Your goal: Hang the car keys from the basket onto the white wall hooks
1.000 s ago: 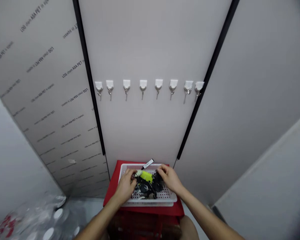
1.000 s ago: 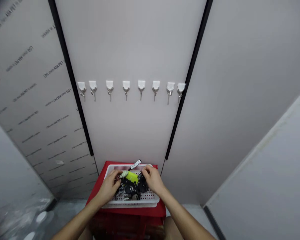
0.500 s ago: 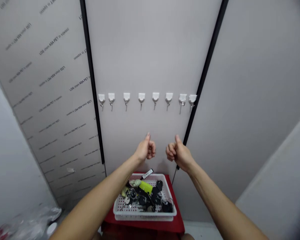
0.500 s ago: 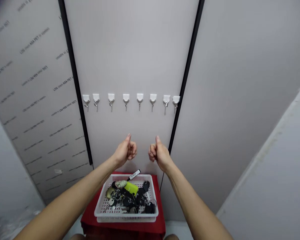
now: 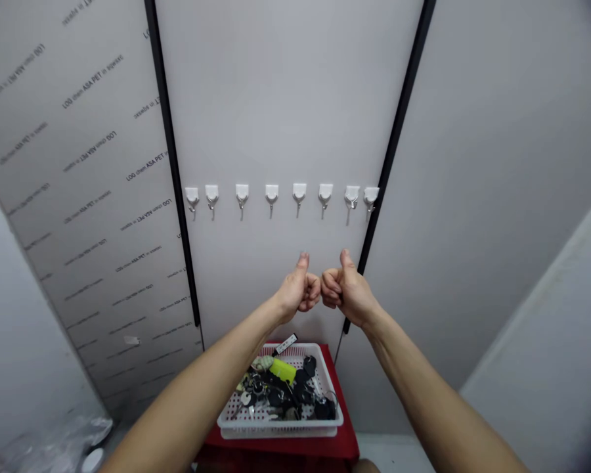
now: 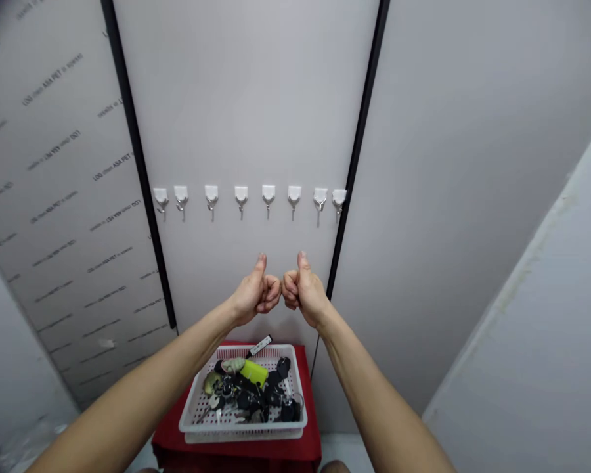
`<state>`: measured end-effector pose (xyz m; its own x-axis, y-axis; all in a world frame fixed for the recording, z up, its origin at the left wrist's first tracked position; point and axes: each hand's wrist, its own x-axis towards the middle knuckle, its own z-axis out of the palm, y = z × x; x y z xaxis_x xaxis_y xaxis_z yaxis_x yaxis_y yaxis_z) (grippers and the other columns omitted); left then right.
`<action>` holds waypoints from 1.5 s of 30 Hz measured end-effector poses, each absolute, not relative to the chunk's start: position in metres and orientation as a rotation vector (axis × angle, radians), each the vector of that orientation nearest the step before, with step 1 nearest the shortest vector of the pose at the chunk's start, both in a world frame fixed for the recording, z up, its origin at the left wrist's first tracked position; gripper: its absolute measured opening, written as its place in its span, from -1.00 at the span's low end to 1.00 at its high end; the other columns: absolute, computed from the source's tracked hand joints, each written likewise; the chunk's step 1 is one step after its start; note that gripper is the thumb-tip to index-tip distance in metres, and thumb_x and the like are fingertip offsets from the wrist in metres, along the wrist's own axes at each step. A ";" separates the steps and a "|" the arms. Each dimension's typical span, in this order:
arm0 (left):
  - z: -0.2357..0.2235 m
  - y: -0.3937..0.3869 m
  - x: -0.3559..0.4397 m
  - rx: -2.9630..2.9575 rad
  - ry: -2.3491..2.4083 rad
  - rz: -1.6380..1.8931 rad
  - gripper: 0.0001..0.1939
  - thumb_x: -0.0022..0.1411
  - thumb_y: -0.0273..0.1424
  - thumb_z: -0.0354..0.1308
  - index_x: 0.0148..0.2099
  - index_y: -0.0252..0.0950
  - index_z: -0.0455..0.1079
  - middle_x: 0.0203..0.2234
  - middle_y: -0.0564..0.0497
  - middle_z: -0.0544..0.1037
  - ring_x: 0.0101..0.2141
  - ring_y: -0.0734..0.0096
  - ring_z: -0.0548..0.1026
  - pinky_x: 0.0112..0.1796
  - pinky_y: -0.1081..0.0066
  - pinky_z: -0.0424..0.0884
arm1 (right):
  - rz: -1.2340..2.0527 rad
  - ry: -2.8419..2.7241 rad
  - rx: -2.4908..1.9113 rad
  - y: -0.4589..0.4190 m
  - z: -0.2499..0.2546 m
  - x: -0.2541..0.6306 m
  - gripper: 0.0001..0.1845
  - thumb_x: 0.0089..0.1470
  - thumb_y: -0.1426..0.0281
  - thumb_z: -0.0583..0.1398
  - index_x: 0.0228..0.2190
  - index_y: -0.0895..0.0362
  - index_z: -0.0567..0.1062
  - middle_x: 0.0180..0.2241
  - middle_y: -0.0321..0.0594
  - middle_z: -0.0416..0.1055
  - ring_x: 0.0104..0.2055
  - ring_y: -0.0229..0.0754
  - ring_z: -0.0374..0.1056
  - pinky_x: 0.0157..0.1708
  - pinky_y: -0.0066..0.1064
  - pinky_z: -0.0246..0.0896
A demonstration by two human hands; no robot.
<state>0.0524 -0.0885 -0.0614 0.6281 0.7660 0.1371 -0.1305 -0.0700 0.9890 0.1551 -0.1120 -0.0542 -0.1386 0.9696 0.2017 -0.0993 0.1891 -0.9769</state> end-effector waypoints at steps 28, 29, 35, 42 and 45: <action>-0.246 -0.113 0.009 2.425 1.246 0.607 -0.84 -0.05 -0.42 -0.08 -0.40 -0.30 0.30 -0.46 -0.02 0.38 -0.36 0.37 0.28 -0.30 0.38 0.16 | 0.312 -2.121 -1.807 -0.129 -0.219 0.167 -0.72 -0.16 0.41 -0.02 -0.33 0.14 0.33 -0.43 -0.14 0.37 -0.37 -0.16 0.26 -0.33 -0.37 0.03; -0.246 -0.113 0.009 2.402 1.240 0.623 -0.83 -0.05 -0.42 -0.08 -0.39 -0.30 0.29 -0.45 -0.02 0.38 -0.35 0.36 0.28 -0.29 0.38 0.16 | 0.359 -2.028 -1.747 -0.128 -0.217 0.169 -0.71 -0.14 0.37 -0.04 -0.32 0.15 0.31 -0.44 -0.16 0.36 -0.40 -0.19 0.25 -0.36 -0.39 0.05; -0.230 -0.112 0.032 2.053 0.982 0.926 -0.59 -0.11 -0.41 -0.01 -0.12 -0.29 0.12 -0.22 -0.03 0.30 -0.21 0.39 0.24 -0.18 0.39 0.14 | 0.764 -1.743 -1.300 -0.126 -0.198 0.164 -0.71 -0.14 0.32 -0.02 -0.34 0.18 0.32 -0.48 -0.25 0.34 -0.42 -0.27 0.24 -0.41 -0.48 0.12; -0.180 -0.087 0.086 1.582 0.771 1.078 -0.77 -0.04 -0.47 -0.11 -0.25 -0.36 0.15 -0.52 0.04 0.36 -0.50 0.56 0.32 -0.42 0.49 0.26 | 0.421 -1.548 -1.335 -0.107 -0.136 0.179 -0.68 -0.20 0.30 0.03 -0.35 0.20 0.34 -0.49 -0.23 0.30 -0.45 -0.28 0.21 -0.42 -0.44 0.11; -0.147 -0.077 0.101 1.522 0.737 1.085 -0.87 -0.05 -0.45 -0.12 -0.40 -0.38 0.18 -0.66 0.10 0.30 -0.63 0.63 0.26 -0.56 0.56 0.22 | 0.394 -1.389 -1.262 -0.102 -0.103 0.191 -0.64 -0.23 0.31 0.06 -0.31 0.19 0.26 -0.63 -0.37 0.21 -0.62 -0.37 0.14 -0.58 -0.50 0.08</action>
<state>0.1012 -0.0770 -0.1472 0.3928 0.8848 0.2507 -0.0928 -0.2331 0.9680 0.1911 -0.1021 -0.1034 0.2401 0.8321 0.4999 0.4456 0.3630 -0.8183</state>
